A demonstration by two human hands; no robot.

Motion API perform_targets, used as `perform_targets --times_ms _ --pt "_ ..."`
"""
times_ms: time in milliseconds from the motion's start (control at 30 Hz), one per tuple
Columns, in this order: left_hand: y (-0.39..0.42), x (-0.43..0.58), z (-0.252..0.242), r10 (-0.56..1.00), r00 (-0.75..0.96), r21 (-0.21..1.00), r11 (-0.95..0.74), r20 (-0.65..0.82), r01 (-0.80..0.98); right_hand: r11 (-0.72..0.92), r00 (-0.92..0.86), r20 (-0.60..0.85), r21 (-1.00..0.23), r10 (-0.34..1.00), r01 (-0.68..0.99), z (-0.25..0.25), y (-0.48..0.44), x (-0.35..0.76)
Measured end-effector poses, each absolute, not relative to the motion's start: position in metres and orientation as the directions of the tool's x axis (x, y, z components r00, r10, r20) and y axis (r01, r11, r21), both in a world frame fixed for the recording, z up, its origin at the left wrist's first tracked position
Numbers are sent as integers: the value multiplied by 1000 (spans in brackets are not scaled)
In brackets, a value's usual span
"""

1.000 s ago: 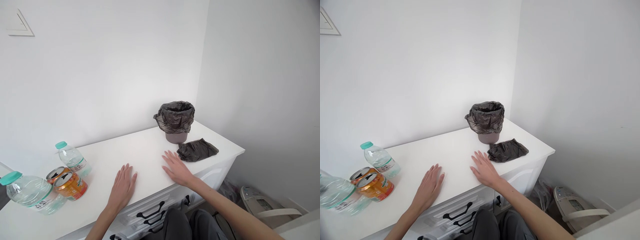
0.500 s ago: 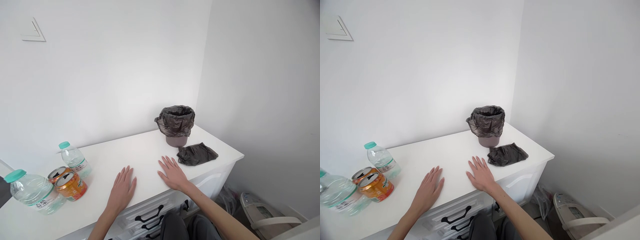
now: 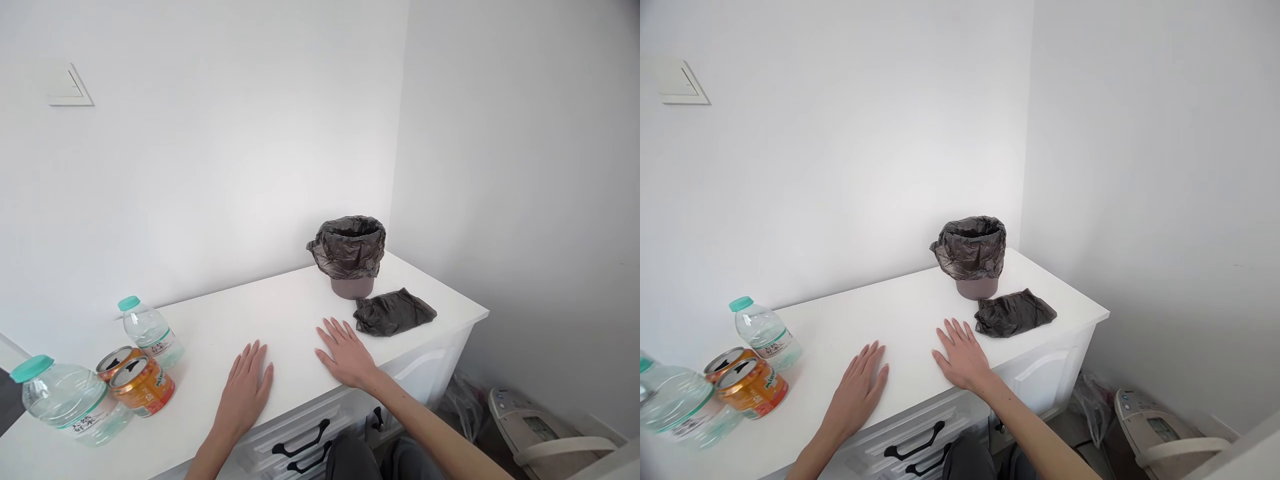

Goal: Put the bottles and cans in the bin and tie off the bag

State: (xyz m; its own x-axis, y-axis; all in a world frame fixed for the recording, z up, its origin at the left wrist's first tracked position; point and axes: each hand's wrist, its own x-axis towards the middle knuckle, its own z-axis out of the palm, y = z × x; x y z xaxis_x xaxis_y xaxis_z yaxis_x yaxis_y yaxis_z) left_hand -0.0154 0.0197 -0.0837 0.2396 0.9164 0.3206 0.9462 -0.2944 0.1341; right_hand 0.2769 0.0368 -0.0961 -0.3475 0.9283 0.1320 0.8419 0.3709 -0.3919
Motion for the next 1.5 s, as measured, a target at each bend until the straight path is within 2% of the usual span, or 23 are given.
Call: perform_targets --times_ms 100,200,333,400,467,567,633,733,833,967,1167,1300,1367,1433,1500 --pt "19 -15 -82 921 235 139 -289 311 947 393 -357 165 -388 920 834 -94 36 279" --pt "18 -15 -81 921 238 139 -291 310 946 438 -331 320 -363 888 823 -72 39 290" --pt "17 -15 -81 919 241 127 -291 312 948 421 -132 640 -323 757 847 -1 56 318" --pt "17 -15 -82 919 243 122 -293 311 948 343 -39 690 -309 723 887 39 72 333" --pt "16 -16 -82 919 246 118 -294 309 948 187 52 649 -294 759 937 72 91 345" --pt "16 -18 -83 914 248 115 -298 320 948 15 88 448 -221 890 975 101 118 354" --pt "16 -19 -83 908 249 120 -304 338 945 -24 100 366 -205 925 979 110 130 356" --pt "17 -21 -82 904 248 131 -309 348 942 -27 109 363 -223 925 975 116 135 352" --pt "16 -21 -80 907 248 141 -310 340 940 43 59 387 -250 920 967 119 127 341" --pt "2 -25 -75 900 267 190 -345 346 919 230 -72 436 -321 897 919 122 99 317" --pt "-53 -45 -48 912 280 395 -387 301 833 397 -222 427 -383 877 834 123 49 283" --pt "-83 -59 -2 883 188 411 -377 430 830 503 -280 479 -438 832 745 118 22 277" --pt "-90 -68 30 832 92 374 -342 547 862 544 -248 544 -494 802 678 107 11 282" --pt "-93 -81 66 761 -23 334 -257 649 907 526 -121 587 -591 801 611 86 3 291" --pt "-88 -97 102 682 -105 270 -139 724 953 448 29 541 -723 840 526 55 -1 301"
